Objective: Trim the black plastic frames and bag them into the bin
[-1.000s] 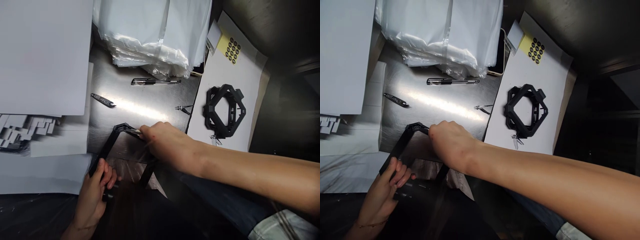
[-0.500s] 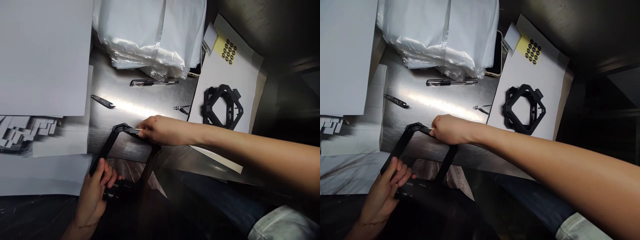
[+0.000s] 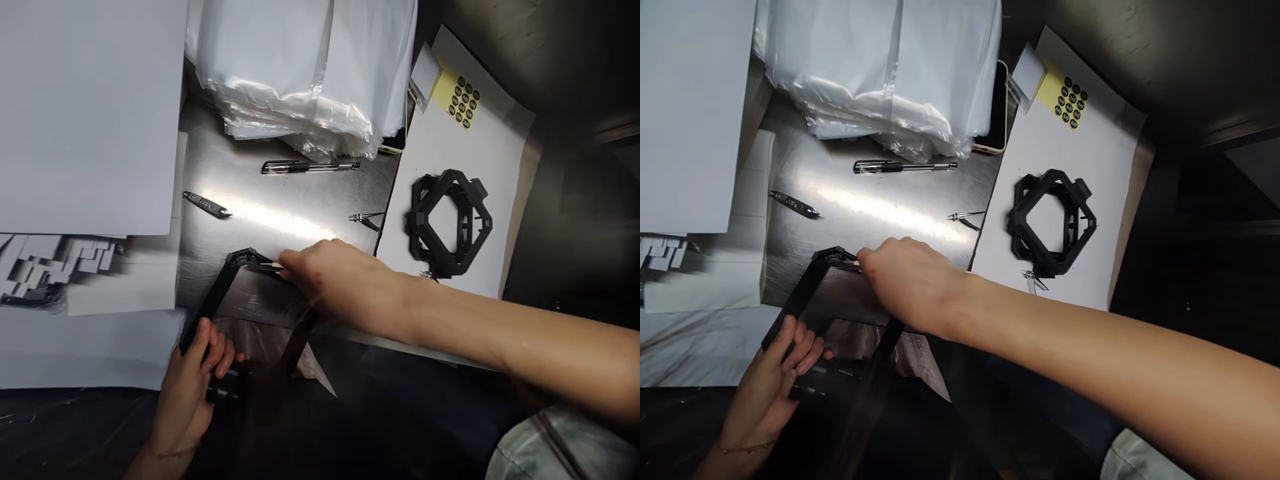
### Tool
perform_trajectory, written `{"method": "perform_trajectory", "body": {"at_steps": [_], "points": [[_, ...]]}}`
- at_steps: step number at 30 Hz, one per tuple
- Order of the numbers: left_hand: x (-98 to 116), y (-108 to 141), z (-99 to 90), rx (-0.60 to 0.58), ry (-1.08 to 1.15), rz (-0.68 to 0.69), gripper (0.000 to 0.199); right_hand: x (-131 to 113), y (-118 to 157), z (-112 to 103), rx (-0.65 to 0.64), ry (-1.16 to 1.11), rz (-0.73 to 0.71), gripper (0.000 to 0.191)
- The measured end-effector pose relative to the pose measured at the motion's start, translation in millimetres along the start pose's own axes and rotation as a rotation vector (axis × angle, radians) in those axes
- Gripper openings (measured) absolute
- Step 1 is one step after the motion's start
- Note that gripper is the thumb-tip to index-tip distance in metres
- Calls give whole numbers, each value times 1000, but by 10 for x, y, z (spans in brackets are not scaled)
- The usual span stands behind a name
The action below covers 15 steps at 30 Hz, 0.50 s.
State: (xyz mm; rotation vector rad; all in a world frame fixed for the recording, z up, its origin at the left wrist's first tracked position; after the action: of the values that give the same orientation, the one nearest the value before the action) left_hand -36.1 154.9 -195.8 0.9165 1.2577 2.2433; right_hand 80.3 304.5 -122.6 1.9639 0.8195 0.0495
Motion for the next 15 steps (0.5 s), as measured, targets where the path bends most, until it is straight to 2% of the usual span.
{"method": "perform_trajectory", "body": {"at_steps": [2, 5, 9, 15], "points": [[0, -9, -9, 3, -33, 14, 31, -12, 69, 21, 45, 200, 50, 20], [-5, -9, -17, 5, -38, 5, 32, -66, 80, 42, 144, 396, 24, 24], [-5, 0, -12, -20, -18, 16, 31, -104, -1, 46, 225, 464, -11, 21], [-24, -11, -46, -4, -44, 10, 32, -125, -49, 11, 241, 475, -51, 23]]}}
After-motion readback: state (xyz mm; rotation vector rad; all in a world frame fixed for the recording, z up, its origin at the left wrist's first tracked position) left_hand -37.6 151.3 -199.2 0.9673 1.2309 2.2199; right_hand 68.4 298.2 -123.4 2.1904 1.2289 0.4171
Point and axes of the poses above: each hand's wrist, its own y-axis away from the middle knuckle, its own z-axis out of the palm, x = y × z, the point moved 3 cm from there along -y, towards the middle knuckle, and after that the axes turned 9 degrees about -x, right-handed, at the moved point
